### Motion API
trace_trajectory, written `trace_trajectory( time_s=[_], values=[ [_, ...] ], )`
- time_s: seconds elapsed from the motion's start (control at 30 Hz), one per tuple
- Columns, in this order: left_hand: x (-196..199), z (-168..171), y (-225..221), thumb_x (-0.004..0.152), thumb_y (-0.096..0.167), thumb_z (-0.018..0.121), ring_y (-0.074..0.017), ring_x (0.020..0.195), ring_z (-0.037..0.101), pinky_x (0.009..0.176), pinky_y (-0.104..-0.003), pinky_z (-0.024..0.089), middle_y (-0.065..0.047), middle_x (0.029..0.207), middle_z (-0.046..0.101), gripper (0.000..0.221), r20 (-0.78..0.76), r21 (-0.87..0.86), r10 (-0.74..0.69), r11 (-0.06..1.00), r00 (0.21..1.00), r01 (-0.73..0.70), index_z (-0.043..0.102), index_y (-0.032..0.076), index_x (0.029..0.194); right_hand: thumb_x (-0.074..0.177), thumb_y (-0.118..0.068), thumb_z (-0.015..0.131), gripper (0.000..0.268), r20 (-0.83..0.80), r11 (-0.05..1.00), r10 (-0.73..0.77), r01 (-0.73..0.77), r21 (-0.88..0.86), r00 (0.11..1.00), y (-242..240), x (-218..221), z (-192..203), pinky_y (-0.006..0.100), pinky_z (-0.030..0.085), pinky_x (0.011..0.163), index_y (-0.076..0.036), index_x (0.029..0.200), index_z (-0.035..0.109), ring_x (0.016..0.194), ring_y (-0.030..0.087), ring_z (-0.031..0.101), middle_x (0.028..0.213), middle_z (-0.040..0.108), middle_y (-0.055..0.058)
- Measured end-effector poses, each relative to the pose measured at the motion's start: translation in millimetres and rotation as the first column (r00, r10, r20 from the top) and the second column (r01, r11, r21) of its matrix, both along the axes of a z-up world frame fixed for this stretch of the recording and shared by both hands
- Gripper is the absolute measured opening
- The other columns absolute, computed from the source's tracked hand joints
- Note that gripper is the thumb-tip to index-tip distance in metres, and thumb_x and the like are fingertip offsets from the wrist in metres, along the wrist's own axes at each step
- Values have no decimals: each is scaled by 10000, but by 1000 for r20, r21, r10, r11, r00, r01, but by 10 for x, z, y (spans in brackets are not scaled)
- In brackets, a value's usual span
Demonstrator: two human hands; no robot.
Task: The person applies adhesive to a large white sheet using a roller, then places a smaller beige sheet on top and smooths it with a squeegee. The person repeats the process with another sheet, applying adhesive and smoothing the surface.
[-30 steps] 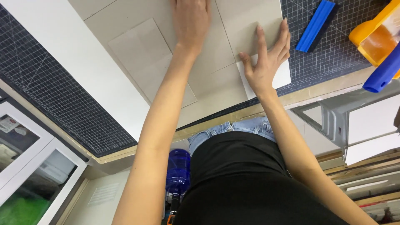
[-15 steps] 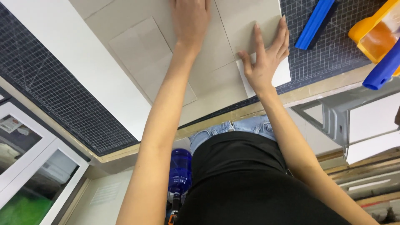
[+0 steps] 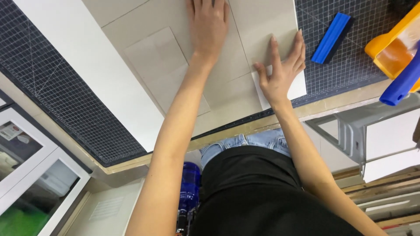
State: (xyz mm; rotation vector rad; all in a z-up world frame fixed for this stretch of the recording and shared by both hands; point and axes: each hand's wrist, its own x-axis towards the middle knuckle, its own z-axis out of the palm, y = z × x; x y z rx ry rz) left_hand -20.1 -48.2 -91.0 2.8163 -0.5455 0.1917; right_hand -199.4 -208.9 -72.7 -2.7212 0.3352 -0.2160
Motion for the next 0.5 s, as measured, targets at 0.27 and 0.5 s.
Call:
trace_trajectory(
  time_s=[0.27, 0.5],
  values=[
    [5, 72, -28, 945, 156, 779, -312, 1269, 545, 1124, -488, 446, -95, 1380, 518, 487, 33, 100, 43, 994, 999, -46, 537, 177, 1368, 1083, -589, 549, 552, -20, 1000, -12, 12, 24, 1000, 17, 24, 41, 600, 289, 1189, -323, 1563, 485, 1557, 446, 192, 1668, 79, 177],
    [-71, -37, 46, 1136, 395, 590, -307, 1457, 378, 1181, -514, 406, -113, 1569, 306, 515, 24, 194, -66, 979, 998, 60, 441, 71, 1507, 1087, -561, 414, 610, -14, 997, 29, -30, -70, 999, 135, -101, 113, 531, 246, 1159, -189, 1567, 469, 1559, 409, 125, 1647, 109, 232]
  ],
)
